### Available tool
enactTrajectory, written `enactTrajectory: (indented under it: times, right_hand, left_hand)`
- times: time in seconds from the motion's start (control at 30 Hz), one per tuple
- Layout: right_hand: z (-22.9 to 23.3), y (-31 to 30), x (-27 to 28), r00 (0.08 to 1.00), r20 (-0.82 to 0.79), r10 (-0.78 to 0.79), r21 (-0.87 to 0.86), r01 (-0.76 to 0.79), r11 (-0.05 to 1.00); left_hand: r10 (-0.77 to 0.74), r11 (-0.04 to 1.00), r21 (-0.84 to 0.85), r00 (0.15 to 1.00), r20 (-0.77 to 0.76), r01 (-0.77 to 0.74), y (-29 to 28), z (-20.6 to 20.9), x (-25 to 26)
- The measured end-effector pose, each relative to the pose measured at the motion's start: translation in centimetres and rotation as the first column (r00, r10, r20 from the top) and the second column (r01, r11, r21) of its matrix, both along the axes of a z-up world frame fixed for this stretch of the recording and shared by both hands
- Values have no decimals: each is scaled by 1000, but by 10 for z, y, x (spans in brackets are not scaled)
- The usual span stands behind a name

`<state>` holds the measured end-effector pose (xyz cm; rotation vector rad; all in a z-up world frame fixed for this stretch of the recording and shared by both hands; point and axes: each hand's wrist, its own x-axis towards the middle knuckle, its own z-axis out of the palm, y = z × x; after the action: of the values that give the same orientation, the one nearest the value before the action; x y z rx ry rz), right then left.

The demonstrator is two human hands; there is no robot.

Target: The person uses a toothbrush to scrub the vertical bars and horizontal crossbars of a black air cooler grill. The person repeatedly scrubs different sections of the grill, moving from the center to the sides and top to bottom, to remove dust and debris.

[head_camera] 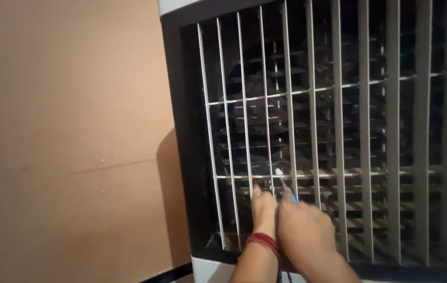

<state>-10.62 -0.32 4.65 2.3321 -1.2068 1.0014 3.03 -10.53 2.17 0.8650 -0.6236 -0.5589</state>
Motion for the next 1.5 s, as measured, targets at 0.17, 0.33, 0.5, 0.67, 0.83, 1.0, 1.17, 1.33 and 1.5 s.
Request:
enactTrajectory:
  times: [0.17, 0.33, 0.5, 0.67, 0.83, 1.0, 1.17, 1.33, 1.5]
  right_hand:
    - [28, -22, 9, 1000, 4, 30, 14, -30, 999]
    - [2, 14, -12, 999, -29, -41, 188, 46, 981]
    - [5, 13, -10, 998, 58, -19, 292, 1, 956]
    - [-9, -2, -5, 957, 252, 142, 225, -201, 953]
    - [-14, 16, -22, 997, 71, -39, 315, 15, 949]
    - [-18, -3, -2, 961, 262, 95, 263, -165, 951]
    - [-10, -22, -13, 844, 424, 328, 301, -473, 828]
    - [7, -12, -37, 930, 301, 212, 447, -334, 830]
    - [-4, 10, -34, 997, 80, 12, 304, -36, 952]
  left_hand:
    - [-205, 976, 30, 954, -218, 216, 45, 14, -22]
    - [53, 997, -49, 999, 3, -53, -4, -3, -4]
    - [9, 1000, -8, 997, -82, -10, 8, -4, -11]
    - [-151, 988, -57, 975, -161, 144, 30, 2, -16]
    - [-104, 994, -3, 984, -143, 105, 20, -1, -13]
    - [-132, 988, -102, 977, -168, 116, 11, -8, -10]
    - [-129, 989, -103, 973, -189, 111, 17, -6, -14]
    - [-38, 998, 36, 971, -238, 48, 37, 4, -34]
    - [92, 992, 85, 995, -31, -89, 74, -3, -51]
